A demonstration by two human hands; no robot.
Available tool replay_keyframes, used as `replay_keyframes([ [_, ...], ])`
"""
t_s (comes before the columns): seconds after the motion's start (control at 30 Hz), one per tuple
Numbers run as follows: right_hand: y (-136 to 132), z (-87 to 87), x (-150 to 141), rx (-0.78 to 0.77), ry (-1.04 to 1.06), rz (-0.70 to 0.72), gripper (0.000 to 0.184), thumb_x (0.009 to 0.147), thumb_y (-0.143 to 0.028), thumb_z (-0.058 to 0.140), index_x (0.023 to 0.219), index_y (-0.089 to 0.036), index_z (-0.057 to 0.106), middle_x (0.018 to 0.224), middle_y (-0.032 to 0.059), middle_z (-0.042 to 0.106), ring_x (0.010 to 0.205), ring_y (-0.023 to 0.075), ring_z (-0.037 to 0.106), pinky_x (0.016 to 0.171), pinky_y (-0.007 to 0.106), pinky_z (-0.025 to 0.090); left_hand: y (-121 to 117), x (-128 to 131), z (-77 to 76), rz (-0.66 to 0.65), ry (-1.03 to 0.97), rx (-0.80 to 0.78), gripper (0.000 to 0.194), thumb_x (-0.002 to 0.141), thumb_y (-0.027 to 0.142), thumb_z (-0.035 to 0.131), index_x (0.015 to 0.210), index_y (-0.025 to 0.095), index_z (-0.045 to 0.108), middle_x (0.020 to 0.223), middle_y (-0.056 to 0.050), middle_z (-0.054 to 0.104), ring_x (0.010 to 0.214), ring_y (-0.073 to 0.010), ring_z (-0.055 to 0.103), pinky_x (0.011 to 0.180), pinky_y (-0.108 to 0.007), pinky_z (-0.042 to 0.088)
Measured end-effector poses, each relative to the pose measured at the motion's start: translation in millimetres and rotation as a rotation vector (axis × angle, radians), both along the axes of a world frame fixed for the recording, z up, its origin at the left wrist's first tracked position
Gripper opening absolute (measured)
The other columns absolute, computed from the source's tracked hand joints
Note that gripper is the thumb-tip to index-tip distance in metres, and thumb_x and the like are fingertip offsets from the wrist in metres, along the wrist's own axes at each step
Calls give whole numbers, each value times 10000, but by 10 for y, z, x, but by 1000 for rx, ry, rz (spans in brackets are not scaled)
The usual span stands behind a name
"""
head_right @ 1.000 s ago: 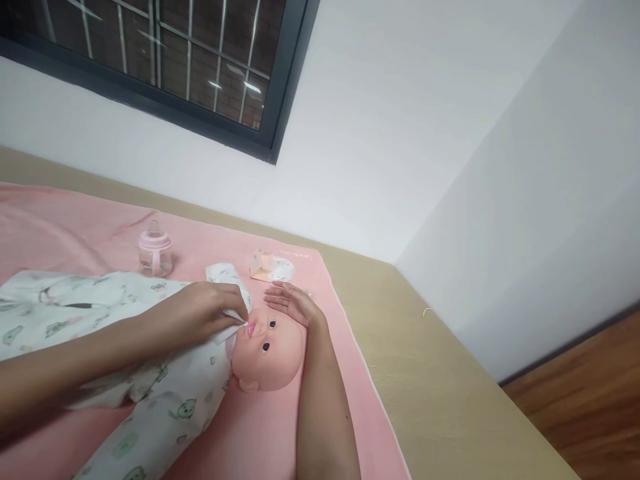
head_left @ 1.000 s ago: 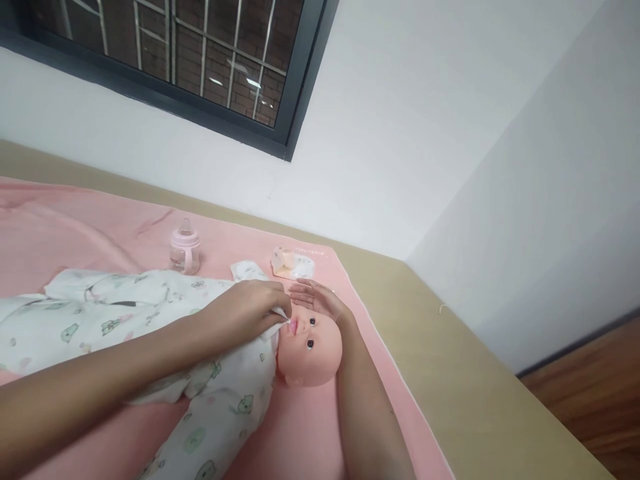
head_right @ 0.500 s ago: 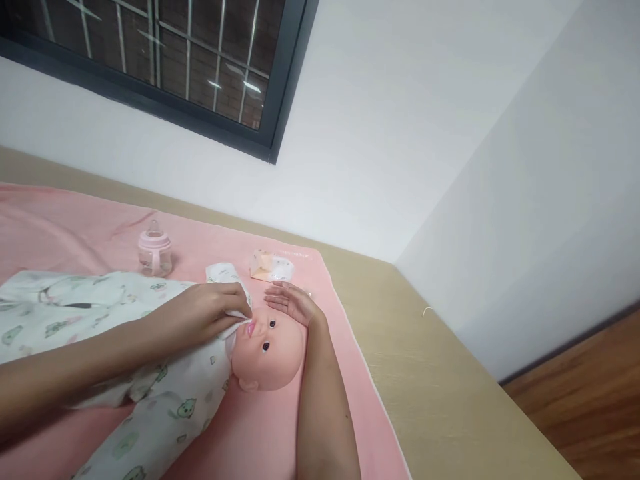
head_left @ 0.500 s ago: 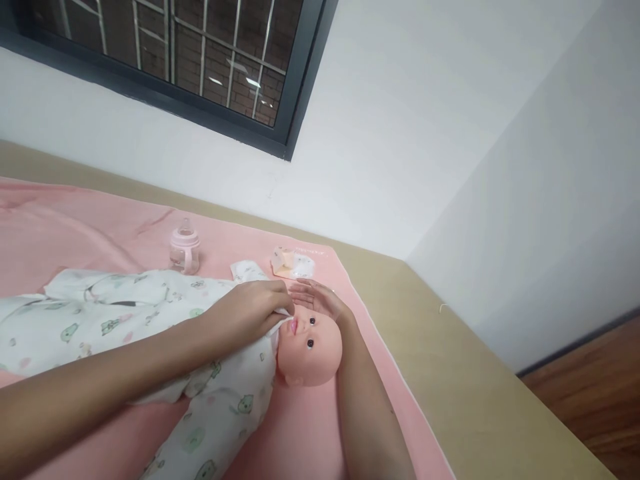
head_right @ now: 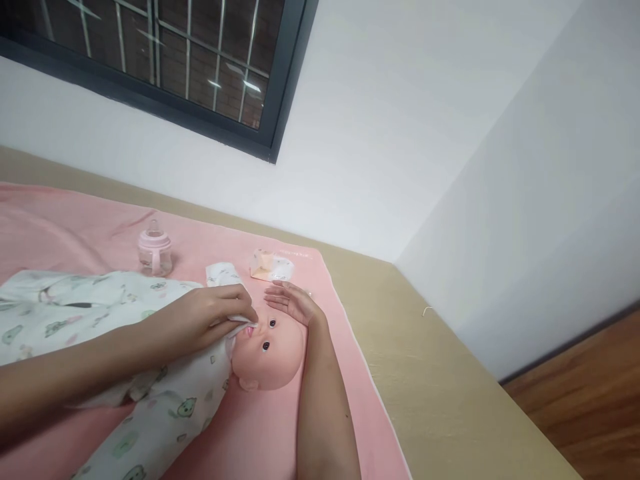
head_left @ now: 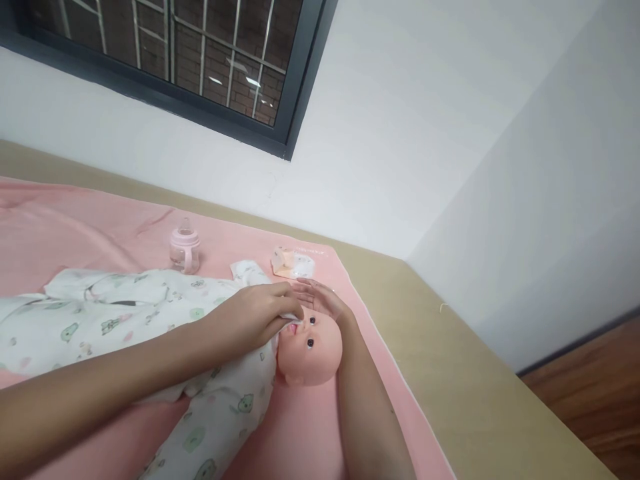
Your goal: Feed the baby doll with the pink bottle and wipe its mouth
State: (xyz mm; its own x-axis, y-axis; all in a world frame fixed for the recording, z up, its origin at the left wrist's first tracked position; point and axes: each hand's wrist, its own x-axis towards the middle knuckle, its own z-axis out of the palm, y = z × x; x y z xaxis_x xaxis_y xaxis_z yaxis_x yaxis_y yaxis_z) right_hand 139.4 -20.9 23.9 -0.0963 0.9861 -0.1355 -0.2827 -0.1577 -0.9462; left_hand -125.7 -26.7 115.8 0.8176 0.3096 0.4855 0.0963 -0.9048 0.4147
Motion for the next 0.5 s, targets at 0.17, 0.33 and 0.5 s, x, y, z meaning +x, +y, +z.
replay_keyframes([
  [0.17, -20, 50, -33, -14, 0, -17, 326, 847, -362, 604, 1131, -202, 596, 1167, 72, 666, 1071, 206, 646, 1081, 419, 414, 3, 11, -62, -31, -11, -25, 284, 820, 63, 456, 869, 216, 690, 931, -5, 648, 770, -145, 599, 652, -233, 417],
  [0.33, -22, 71, -41, -31, 4, -28, 326, 845, -365, 605, 1125, -199, 601, 1148, 72, 671, 1085, 208, 640, 1087, 416, 408, -6, 19, -54, -39, 20, -15, 291, 809, 40, 475, 875, 220, 694, 942, -2, 642, 790, -144, 599, 670, -234, 421],
  [0.5, -26, 76, -44, -32, -4, -25, 349, 837, -374, 618, 1136, -196, 597, 1165, 78, 666, 1109, 210, 630, 1089, 413, 407, -11, 32, -39, -13, 26, -7, 263, 832, 62, 498, 892, 224, 697, 940, 0, 625, 763, -137, 593, 662, -233, 417],
])
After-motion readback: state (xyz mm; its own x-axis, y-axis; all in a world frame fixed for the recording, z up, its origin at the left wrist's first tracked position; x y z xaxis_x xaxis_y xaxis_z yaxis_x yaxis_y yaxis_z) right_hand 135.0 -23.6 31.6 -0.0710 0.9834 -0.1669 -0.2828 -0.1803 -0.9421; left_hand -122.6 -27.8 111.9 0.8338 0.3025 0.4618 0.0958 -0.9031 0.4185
